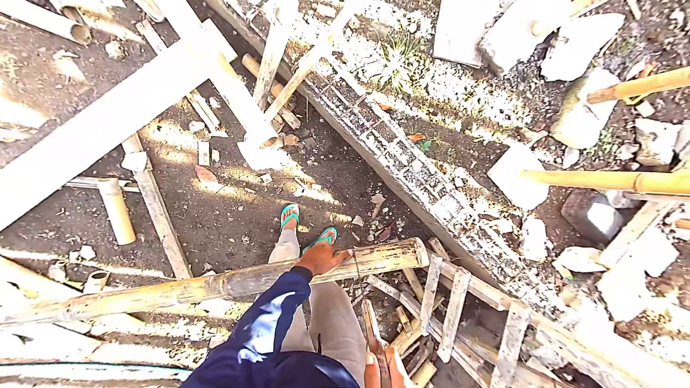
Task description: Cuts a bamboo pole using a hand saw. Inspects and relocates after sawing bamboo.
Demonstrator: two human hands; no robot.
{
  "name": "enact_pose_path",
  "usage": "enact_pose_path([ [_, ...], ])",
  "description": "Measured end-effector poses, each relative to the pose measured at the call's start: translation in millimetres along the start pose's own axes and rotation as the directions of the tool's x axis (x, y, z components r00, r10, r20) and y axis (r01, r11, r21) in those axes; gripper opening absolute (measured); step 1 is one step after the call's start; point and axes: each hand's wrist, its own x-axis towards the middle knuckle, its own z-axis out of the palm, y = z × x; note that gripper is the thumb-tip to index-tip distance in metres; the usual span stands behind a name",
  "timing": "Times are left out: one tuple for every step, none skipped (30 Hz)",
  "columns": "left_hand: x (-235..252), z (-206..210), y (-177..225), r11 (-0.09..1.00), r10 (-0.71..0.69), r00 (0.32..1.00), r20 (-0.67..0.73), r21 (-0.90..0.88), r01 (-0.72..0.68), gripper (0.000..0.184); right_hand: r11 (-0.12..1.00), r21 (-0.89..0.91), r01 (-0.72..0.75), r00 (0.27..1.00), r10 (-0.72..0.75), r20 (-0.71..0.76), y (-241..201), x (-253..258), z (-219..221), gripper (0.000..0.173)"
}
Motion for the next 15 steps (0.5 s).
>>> enact_pose_path([
  [-0.4,0.3,0.8,1.000,-0.010,1.000,-0.008,0.006,0.010,0.076,1.000,-0.018,-0.003,1.000,0.003,-0.024,-7.8,11.3,2.8,0.035],
  [-1.3,1.5,1.7,1.000,-0.022,1.000,-0.015,0.006,0.022,0.076,0.999,-0.032,-0.003,0.999,0.001,-0.055,-14.4,23.2,7.6,0.034],
  [-1.9,3.1,1.7,0.999,-0.032,0.999,-0.021,0.001,0.032,0.076,0.999,-0.044,0.000,0.996,-0.004,-0.084,-19.8,32.5,12.7,0.032],
  [-1.0,4.1,0.3,0.999,-0.037,0.999,-0.035,0.006,0.037,0.077,0.999,-0.051,0.001,0.995,-0.006,-0.100,-24.7,37.1,15.2,0.032],
  [0.7,3.0,-1.4,0.999,-0.037,0.998,-0.046,0.017,0.038,0.078,0.998,-0.059,0.000,0.994,-0.006,-0.105,-27.5,37.1,15.3,0.032],
  [2.2,2.0,-2.7,0.999,-0.032,0.998,-0.050,0.028,0.034,0.079,0.998,-0.064,-0.001,0.994,-0.005,-0.106,-27.4,32.3,13.5,0.032],
  [2.4,2.8,-3.3,0.999,-0.027,0.999,-0.046,0.033,0.029,0.080,0.998,-0.065,-0.002,0.995,-0.005,-0.102,-24.9,23.3,10.0,0.033],
  [2.0,4.2,-3.7,0.999,-0.024,0.999,-0.042,0.038,0.025,0.080,0.999,-0.055,0.000,0.995,-0.005,-0.095,-21.4,12.3,6.5,0.034],
  [1.9,3.9,-3.9,0.999,-0.024,0.999,-0.037,0.041,0.025,0.080,0.999,-0.042,0.001,0.996,-0.005,-0.087,-18.5,2.4,4.7,0.033],
  [2.1,3.4,-4.4,0.999,-0.025,0.999,-0.037,0.046,0.027,0.080,1.000,-0.027,-0.001,0.997,-0.001,-0.075,-15.9,-4.7,4.6,0.032],
  [2.2,3.4,-4.3,0.998,-0.026,0.999,-0.043,0.048,0.028,0.080,1.000,-0.017,-0.004,0.998,0.003,-0.067,-13.7,-7.4,5.8,0.031],
  [2.2,2.7,-3.6,0.999,-0.027,0.998,-0.052,0.046,0.029,0.081,1.000,-0.016,-0.003,0.997,0.001,-0.073,-12.9,-5.2,7.8,0.031],
  [2.2,1.2,-2.9,0.999,-0.031,0.998,-0.054,0.043,0.033,0.083,1.000,-0.018,-0.005,0.997,0.004,-0.082,-15.0,-0.3,10.0,0.032],
  [2.0,0.8,-2.4,0.999,-0.034,0.998,-0.052,0.039,0.036,0.083,1.000,-0.024,-0.011,0.995,0.008,-0.097,-18.1,4.6,11.5,0.034],
  [1.9,0.7,-2.3,0.999,-0.036,0.998,-0.052,0.035,0.037,0.083,0.999,-0.033,-0.011,0.993,0.007,-0.119,-21.2,8.3,11.7,0.033],
])
